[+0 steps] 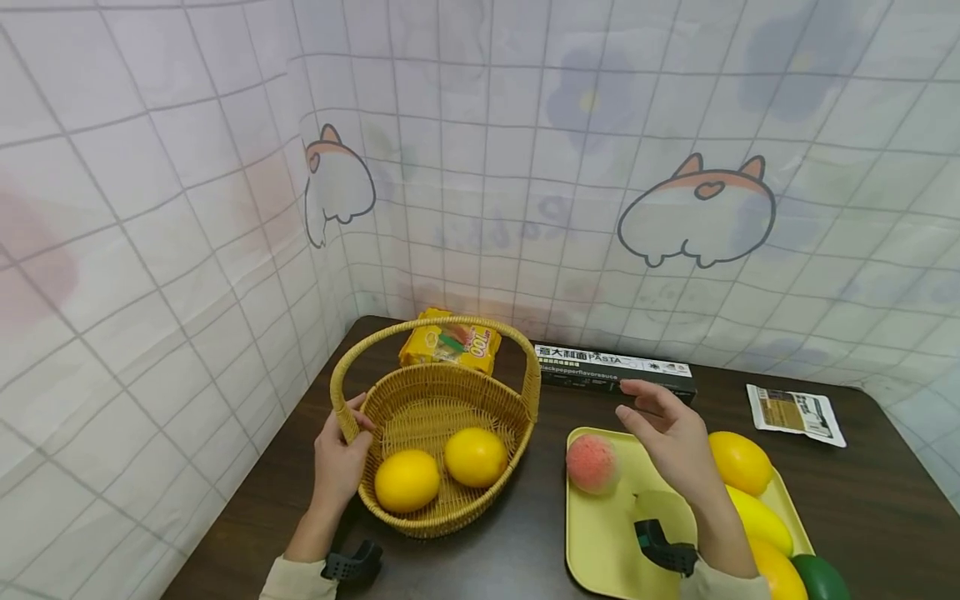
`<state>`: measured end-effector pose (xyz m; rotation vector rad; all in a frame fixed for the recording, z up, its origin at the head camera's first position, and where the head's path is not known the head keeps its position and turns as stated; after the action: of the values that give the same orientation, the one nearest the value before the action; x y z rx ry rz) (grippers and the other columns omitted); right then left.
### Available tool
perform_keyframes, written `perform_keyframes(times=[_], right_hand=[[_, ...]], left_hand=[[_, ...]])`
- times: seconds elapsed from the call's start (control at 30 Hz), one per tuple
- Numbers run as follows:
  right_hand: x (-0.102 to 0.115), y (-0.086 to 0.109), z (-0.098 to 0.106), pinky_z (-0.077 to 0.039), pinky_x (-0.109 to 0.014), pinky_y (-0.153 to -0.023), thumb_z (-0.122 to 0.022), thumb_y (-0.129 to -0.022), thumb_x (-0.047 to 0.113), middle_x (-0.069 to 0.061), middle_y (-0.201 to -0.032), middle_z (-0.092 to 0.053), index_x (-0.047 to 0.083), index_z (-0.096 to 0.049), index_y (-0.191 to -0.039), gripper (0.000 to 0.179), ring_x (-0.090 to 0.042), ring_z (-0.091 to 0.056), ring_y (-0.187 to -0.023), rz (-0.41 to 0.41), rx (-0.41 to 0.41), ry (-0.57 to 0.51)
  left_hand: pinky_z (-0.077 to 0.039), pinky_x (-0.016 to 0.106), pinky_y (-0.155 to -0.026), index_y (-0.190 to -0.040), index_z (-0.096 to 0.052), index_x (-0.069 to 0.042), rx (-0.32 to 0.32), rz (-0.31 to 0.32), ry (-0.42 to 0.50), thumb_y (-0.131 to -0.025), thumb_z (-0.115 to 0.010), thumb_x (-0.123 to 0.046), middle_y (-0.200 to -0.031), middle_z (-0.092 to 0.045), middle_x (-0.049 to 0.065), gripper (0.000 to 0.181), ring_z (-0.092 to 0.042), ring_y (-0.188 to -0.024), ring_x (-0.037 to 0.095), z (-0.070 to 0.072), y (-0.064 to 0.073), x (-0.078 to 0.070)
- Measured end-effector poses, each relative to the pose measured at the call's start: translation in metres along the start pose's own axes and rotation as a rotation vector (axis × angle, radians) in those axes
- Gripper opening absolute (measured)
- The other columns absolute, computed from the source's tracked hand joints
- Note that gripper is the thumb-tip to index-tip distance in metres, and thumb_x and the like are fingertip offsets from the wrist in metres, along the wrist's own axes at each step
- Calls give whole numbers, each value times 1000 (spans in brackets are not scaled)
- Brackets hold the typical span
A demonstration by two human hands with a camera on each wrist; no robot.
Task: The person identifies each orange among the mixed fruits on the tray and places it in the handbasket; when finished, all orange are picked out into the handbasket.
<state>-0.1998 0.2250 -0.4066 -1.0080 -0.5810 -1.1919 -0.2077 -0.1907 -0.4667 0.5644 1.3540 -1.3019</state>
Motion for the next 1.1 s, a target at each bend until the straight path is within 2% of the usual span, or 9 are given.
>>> perform_keyframes(times=[0.23, 0.57, 0.73, 0.83, 0.9, 1.0, 1.07, 1.1], right_hand=[[-2, 7, 9, -41, -8, -88, -60, -97, 28, -6, -134, -56, 9, -57, -133, 41, 0, -48, -113, -27, -12, 49], [-9, 18, 43, -40, -5, -85, -63, -96, 26, -12, -133, -55, 9, -58, -132, 40, -26, -54, -114, -14, -52, 219], [-18, 21, 70, -38, -3, -80, -61, -96, 31, -19, -136, -51, 7, -55, -135, 46, -38, -51, -117, -74, -20, 275], [-27, 22, 86, -47, -14, -80, -59, -97, 36, -22, -139, -49, 8, -52, -138, 50, -42, -48, -120, -132, 6, 310], [-33, 23, 94, -51, -28, -83, -58, -97, 38, -25, -140, -47, 7, -50, -139, 53, -44, -46, -121, -167, 26, 325], [-43, 24, 106, -51, -37, -81, -57, -97, 41, -27, -141, -46, 5, -49, -141, 57, -43, -48, -119, -207, 39, 344], [-51, 25, 113, -51, -36, -78, -56, -97, 43, -25, -140, -46, 4, -48, -141, 59, -25, -53, -115, -231, 44, 350], [-55, 25, 117, -50, -31, -76, -56, -97, 43, -23, -137, -50, 4, -49, -140, 59, -16, -55, -110, -234, 42, 350]], left_hand=[[-33, 36, -90, -87, -61, 0, -16, 1, 15, -82, -56, 11, -135, -59, 13, 13, -49, -128, 32, -4, -7, 33], [-34, 37, -92, -85, -61, -4, -20, -20, 6, -82, -56, 9, -133, -60, 11, 14, -51, -127, 30, -4, -8, 36], [-33, 37, -91, -86, -61, -2, -16, -16, 6, -82, -56, 8, -134, -60, 11, 13, -50, -127, 32, -4, -8, 36], [-34, 37, -90, -86, -61, -4, -19, -14, -1, -82, -56, 8, -134, -60, 10, 13, -51, -127, 31, -3, -8, 35], [-34, 36, -89, -86, -61, -5, -25, -10, -5, -82, -57, 8, -133, -60, 9, 14, -51, -126, 29, -3, -7, 36], [-34, 35, -89, -85, -61, -6, -25, -15, -8, -82, -57, 8, -133, -60, 9, 15, -51, -126, 29, -3, -8, 36], [-34, 35, -88, -85, -61, -5, -20, -18, -4, -82, -56, 8, -134, -60, 9, 15, -51, -127, 29, -3, -8, 37], [-34, 35, -88, -85, -61, -5, -18, -21, -1, -82, -56, 9, -134, -60, 10, 15, -50, -127, 30, -4, -8, 37]])
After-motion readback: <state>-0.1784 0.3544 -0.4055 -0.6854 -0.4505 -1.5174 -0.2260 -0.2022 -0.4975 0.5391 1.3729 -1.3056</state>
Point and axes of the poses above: each hand's wrist, its own y-axis away from the middle knuckle, its own z-axis out of the back of the hand, x = y × z, the point moved 1 cm from there along -y, towards the middle knuckle
